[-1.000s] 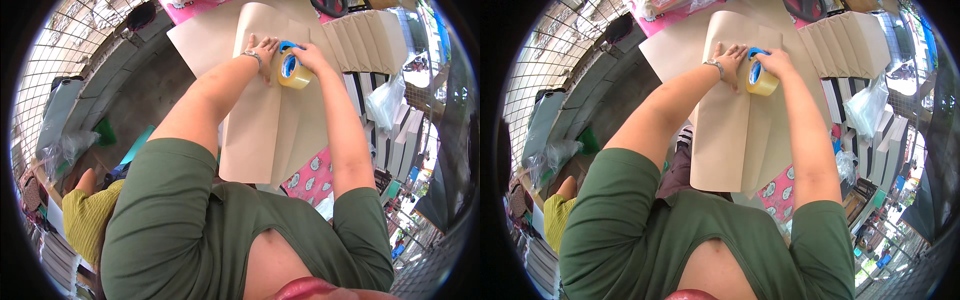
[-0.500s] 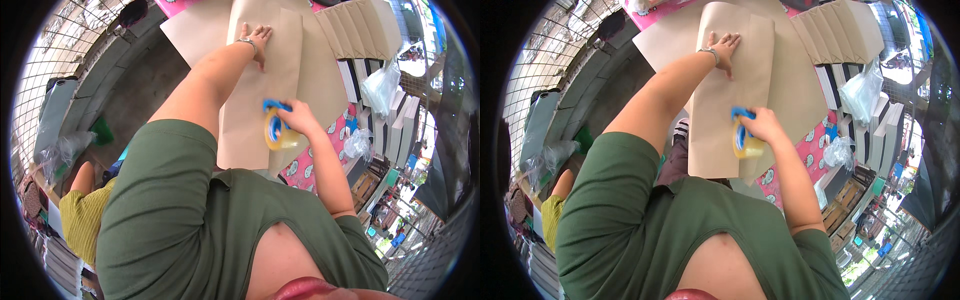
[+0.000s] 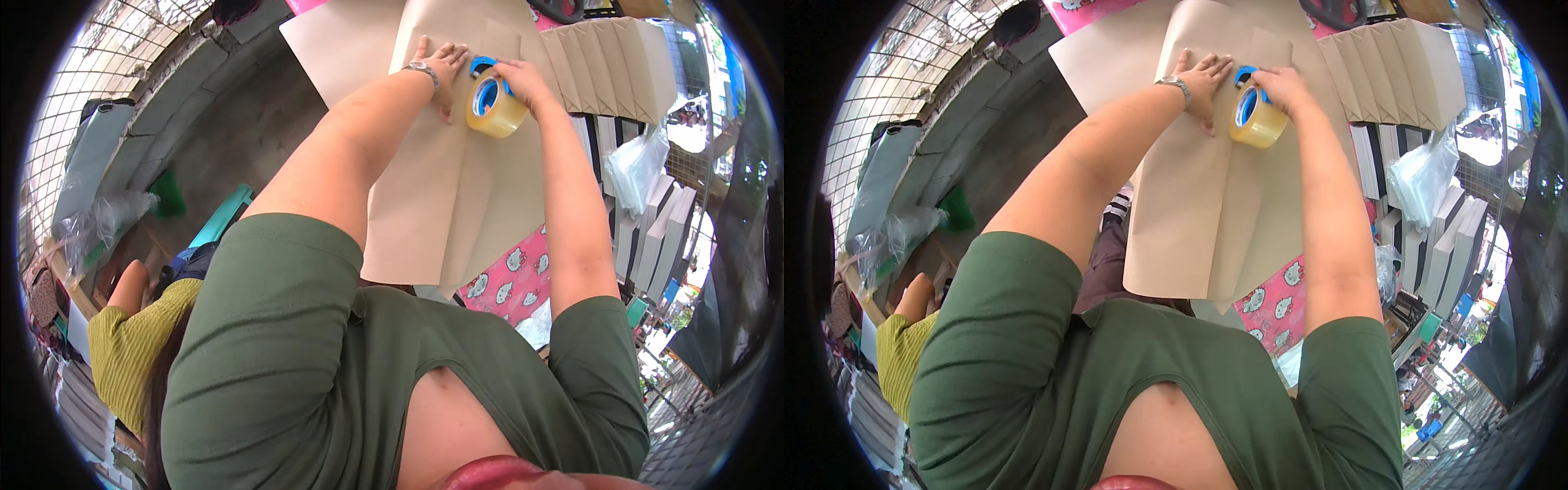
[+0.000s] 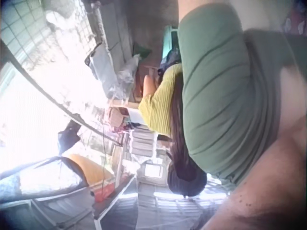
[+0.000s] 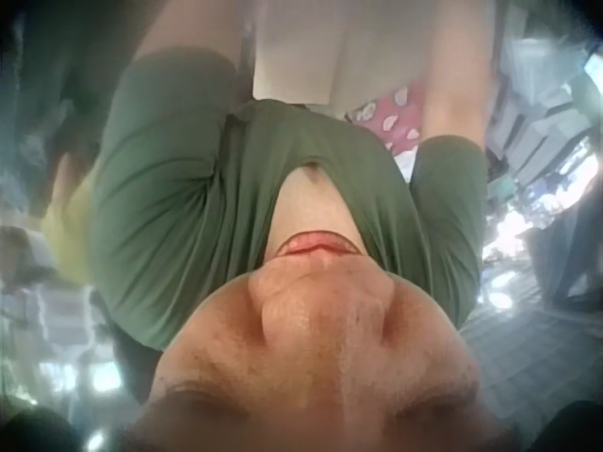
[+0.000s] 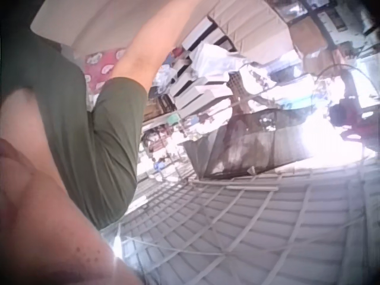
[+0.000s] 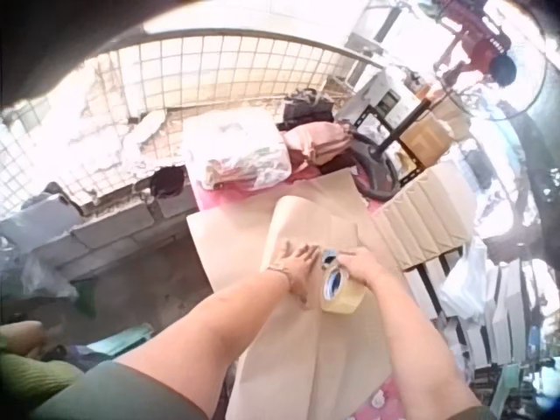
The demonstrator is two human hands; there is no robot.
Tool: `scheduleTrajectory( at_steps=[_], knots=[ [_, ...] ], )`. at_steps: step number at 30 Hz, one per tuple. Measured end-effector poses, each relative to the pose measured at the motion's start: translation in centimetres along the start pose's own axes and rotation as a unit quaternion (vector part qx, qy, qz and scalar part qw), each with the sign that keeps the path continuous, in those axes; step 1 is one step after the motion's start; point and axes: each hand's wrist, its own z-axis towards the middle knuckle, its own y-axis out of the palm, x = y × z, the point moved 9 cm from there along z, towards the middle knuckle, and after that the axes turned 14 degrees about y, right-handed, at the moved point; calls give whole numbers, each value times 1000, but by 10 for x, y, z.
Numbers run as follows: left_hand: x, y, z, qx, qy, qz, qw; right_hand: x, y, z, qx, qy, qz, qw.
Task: The person wraps several pre-packaged items in brown paper by hand, folding the paper around the packages and securing the folds with adhesive tape using a handheld dispenser.
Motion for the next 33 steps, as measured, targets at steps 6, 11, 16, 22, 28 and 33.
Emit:
scheduleTrajectory(
  at_steps=[6,11,16,22,28,33],
  knots=[
    [-8,4,-3,-17,-12,5,1000,-16,8,-18,-86,20,44,995],
    [-7,3,0,-11,-14,-1,1000,-12,13,-35,-121,29,-53,991],
    [-11,0,2,-9,-14,1,1000,3,18,-50,11,-38,-73,997],
    [-7,-1,1,12,-6,-4,1000,-15,-19,-116,300,-292,91,904],
    [-10,0,1,9,1,11,1000,19,40,-147,372,-303,59,876],
    [-10,-24,27,15,50,-428,902,21,42,-152,379,-303,62,872]
  ],
)
